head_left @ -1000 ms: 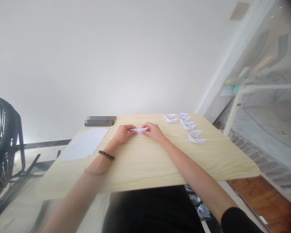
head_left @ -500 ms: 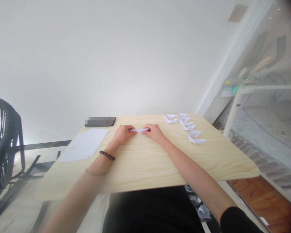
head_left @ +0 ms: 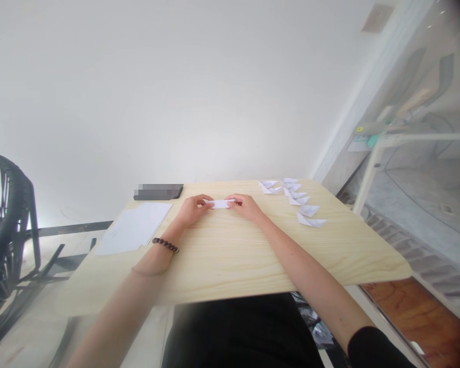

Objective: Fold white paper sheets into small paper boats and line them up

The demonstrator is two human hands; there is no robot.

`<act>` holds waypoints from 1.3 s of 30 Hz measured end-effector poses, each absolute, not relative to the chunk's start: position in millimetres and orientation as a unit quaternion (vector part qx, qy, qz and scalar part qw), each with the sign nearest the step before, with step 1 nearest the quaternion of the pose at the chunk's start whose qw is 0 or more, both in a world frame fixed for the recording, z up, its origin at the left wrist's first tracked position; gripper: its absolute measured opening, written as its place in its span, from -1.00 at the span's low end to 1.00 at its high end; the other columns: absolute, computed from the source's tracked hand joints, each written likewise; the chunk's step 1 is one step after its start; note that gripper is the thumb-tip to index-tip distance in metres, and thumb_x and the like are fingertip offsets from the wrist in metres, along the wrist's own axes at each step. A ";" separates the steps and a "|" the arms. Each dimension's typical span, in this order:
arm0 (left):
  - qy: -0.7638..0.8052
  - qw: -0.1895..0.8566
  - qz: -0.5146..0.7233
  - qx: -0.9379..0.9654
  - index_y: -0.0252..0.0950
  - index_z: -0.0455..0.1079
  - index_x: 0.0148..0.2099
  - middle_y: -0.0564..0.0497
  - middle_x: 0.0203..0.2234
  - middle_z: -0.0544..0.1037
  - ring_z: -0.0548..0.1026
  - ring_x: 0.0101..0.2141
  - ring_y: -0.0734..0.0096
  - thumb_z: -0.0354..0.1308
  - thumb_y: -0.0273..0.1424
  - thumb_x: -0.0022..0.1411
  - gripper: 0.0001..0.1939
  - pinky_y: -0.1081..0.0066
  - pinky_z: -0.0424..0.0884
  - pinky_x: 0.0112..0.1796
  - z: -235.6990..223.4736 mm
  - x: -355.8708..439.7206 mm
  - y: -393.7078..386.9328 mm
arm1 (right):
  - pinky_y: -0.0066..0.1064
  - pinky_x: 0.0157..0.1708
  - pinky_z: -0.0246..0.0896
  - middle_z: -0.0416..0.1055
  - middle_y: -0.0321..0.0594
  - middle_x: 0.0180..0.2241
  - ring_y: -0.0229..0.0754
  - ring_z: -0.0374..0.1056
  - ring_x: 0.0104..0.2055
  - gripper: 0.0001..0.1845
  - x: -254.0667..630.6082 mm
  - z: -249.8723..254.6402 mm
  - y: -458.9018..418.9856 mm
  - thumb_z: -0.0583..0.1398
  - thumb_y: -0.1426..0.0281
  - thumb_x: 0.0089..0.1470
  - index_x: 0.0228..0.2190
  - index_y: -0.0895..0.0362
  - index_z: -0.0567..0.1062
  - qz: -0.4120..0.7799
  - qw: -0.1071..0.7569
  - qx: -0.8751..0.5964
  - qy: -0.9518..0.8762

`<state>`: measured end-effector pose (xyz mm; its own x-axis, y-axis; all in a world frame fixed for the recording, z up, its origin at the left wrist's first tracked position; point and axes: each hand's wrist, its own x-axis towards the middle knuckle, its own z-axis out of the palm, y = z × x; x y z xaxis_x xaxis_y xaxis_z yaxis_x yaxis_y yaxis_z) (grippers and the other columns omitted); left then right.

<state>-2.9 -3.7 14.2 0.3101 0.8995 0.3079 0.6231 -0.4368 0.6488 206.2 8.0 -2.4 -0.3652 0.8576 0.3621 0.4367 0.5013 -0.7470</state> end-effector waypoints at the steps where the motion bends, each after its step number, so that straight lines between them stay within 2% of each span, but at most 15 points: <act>1: 0.480 0.202 0.326 0.789 -0.29 0.39 -0.22 0.03 -0.43 0.50 0.39 -0.43 0.44 0.00 -0.22 0.04 -0.68 0.49 0.26 -0.37 13.4 -3.2 -3.8 | -0.51 -0.43 0.11 0.43 -0.28 -0.45 -0.34 0.25 -0.48 -0.74 206.1 -2.9 8.2 0.06 0.39 -0.04 -0.28 0.15 0.44 0.268 0.373 -0.417 -0.785; 5: 0.455 0.138 0.320 0.819 -0.26 0.43 -0.28 0.00 -0.33 0.45 0.36 -0.27 0.37 0.06 -0.26 -0.01 -0.74 0.42 0.24 -0.22 9.8 -3.1 -0.4 | -0.46 -0.32 0.11 0.38 -0.25 -0.39 -0.32 0.23 -0.40 -0.80 204.2 -7.4 10.6 0.12 0.39 -0.08 -0.35 0.12 0.48 0.200 0.349 -0.426 -0.811; 10: 0.441 0.116 0.295 0.839 -0.24 0.45 -0.36 -0.02 -0.39 0.46 0.37 -0.29 0.35 0.01 -0.30 0.04 -0.78 0.40 0.23 -0.19 7.2 -1.3 2.7 | -0.36 -0.11 0.03 0.26 -0.20 -0.29 -0.22 0.16 -0.20 -0.84 202.2 -10.4 10.3 0.17 0.37 -0.12 -0.40 0.07 0.50 0.105 0.367 -0.429 -0.819; 15: 0.459 0.133 0.291 0.829 -0.24 0.47 -0.38 0.01 -0.43 0.47 0.39 -0.37 0.38 0.01 -0.31 0.02 -0.77 0.45 0.26 -0.27 7.3 -0.9 2.0 | -0.40 -0.21 0.06 0.32 -0.22 -0.40 -0.24 0.19 -0.28 -0.87 202.6 -7.5 7.9 0.15 0.41 -0.08 -0.45 0.09 0.51 0.122 0.352 -0.421 -0.827; 22: 0.496 0.186 0.295 0.795 -0.25 0.48 -0.38 0.04 -0.41 0.48 0.40 -0.39 0.38 0.05 -0.25 -0.03 -0.75 0.46 0.27 -0.32 8.0 -4.0 2.1 | -0.49 -0.36 0.11 0.34 -0.24 -0.40 -0.33 0.23 -0.40 -0.85 205.3 -7.4 9.4 0.14 0.42 -0.09 -0.43 0.13 0.52 0.194 0.347 -0.424 -0.814; 34: 0.496 0.212 0.287 0.791 -0.24 0.48 -0.35 0.03 -0.39 0.50 0.41 -0.34 0.33 0.05 -0.19 -0.05 -0.70 0.45 0.28 -0.27 9.9 -4.7 1.0 | -0.50 -0.36 0.13 0.35 -0.24 -0.42 -0.34 0.25 -0.42 -0.84 207.4 -8.1 10.8 0.13 0.44 -0.10 -0.42 0.12 0.51 0.199 0.337 -0.427 -0.815; 39: 0.503 0.212 0.276 0.791 -0.24 0.48 -0.34 0.02 -0.39 0.51 0.42 -0.35 0.33 0.06 -0.23 -0.05 -0.73 0.45 0.28 -0.30 8.7 -3.7 1.7 | -0.50 -0.37 0.13 0.35 -0.24 -0.41 -0.34 0.25 -0.42 -0.84 207.5 -8.1 11.5 0.13 0.44 -0.09 -0.43 0.13 0.51 0.191 0.335 -0.421 -0.821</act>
<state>-3.7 1.7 8.7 0.3402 0.9133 0.2241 0.6792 -0.4034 0.6131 207.5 11.5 -8.1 -0.4209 0.8196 0.3887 0.5637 0.5720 -0.5958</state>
